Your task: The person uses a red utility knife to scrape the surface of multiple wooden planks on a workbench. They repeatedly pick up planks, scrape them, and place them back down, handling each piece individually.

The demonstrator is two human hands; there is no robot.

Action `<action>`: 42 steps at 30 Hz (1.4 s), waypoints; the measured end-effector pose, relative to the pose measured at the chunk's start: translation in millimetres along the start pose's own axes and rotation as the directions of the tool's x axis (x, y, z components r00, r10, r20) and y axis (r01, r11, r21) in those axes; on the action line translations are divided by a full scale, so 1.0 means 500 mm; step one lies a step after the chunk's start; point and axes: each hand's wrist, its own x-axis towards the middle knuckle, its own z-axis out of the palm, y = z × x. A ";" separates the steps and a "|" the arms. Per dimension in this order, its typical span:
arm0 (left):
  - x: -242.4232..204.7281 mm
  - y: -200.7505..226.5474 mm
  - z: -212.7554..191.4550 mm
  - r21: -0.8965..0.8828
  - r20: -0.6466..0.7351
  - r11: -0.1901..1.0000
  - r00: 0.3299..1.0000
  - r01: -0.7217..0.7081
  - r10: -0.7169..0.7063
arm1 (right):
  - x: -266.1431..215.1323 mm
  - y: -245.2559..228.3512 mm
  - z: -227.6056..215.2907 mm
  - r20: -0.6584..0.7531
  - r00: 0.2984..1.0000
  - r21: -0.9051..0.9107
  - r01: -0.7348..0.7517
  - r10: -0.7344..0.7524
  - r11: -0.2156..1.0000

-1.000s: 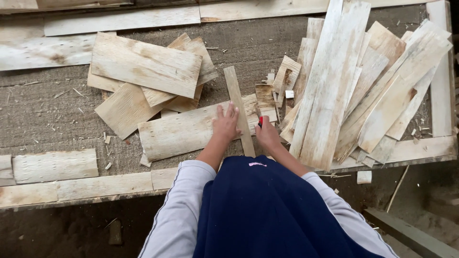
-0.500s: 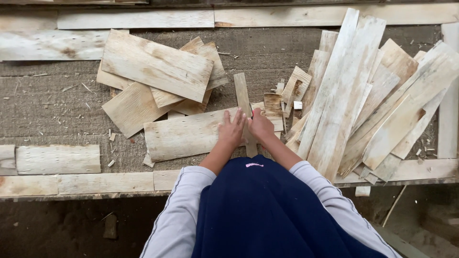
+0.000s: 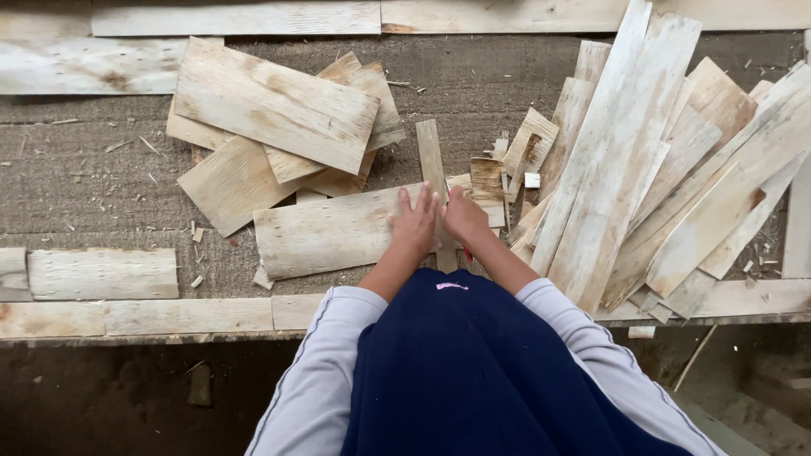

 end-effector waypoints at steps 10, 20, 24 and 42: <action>-0.001 0.025 -0.016 0.020 0.032 0.999 0.999 0.038 -0.039 | -0.099 0.043 0.063 0.078 0.996 0.020 -0.039 0.037 0.999; 0.014 0.040 -0.005 0.060 0.078 0.994 0.992 0.092 -0.097 | -0.192 0.071 0.125 0.148 0.984 -0.034 -0.096 0.100 0.995; 0.016 0.038 -0.009 0.058 0.088 0.994 0.991 0.091 -0.096 | -0.179 0.108 0.180 0.153 0.981 -0.055 -0.113 0.120 0.992; -0.012 0.021 -0.018 -0.012 0.053 1.000 0.998 0.025 -0.024 | 0.007 0.028 0.005 -0.085 0.996 -0.011 0.006 -0.007 1.000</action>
